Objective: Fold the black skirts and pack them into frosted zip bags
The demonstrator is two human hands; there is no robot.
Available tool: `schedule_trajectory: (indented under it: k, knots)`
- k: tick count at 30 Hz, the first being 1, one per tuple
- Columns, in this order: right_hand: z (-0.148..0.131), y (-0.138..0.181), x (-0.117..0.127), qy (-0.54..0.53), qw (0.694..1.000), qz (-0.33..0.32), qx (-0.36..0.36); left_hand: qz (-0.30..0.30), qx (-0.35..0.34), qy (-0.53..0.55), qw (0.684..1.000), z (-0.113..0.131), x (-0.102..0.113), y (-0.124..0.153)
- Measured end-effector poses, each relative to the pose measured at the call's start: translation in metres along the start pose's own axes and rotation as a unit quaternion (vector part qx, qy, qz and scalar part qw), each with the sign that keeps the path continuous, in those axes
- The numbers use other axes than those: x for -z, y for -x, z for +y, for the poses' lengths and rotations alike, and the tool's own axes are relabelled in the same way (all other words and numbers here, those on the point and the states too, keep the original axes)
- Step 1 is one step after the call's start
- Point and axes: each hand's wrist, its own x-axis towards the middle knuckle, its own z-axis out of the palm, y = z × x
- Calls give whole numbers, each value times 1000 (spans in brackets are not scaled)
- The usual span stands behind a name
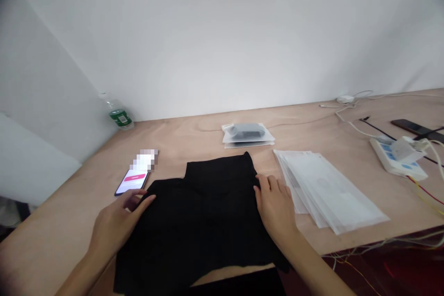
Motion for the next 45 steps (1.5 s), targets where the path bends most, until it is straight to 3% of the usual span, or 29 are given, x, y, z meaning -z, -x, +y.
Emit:
schedule_trajectory:
  k: [4,7,10,13,18,25,31,35,38,42,45]
  knots:
    - [-24,4,23,-50,995,55,67,13,18,-22,1000,-4,11,9]
    - [-59,12,36,-150,970,-18,191,-2,63,20,998,-15,19,21]
    - [-93,20,32,-156,946,-102,264,-65,96,107,987,-30,20,31]
    - [-113,24,18,-122,950,-134,256,-120,109,175,971,-41,17,33]
    - [-117,26,9,-109,954,-151,233,-99,105,187,972,-51,14,27]
    - [-123,25,8,-89,959,-162,216,-155,73,179,969,-49,13,30]
    - [-133,18,6,-58,956,-196,212,-70,36,106,991,-39,16,20]
    - [-133,17,10,-60,953,-212,207,-87,20,69,994,-32,11,6]
    - [-132,18,9,-63,952,-217,206,-67,19,61,996,-29,8,1]
    - [-132,18,9,-79,953,-219,193,-68,23,122,990,-19,17,0]
    - [-130,16,16,-122,954,-213,170,-84,29,188,978,7,34,4]
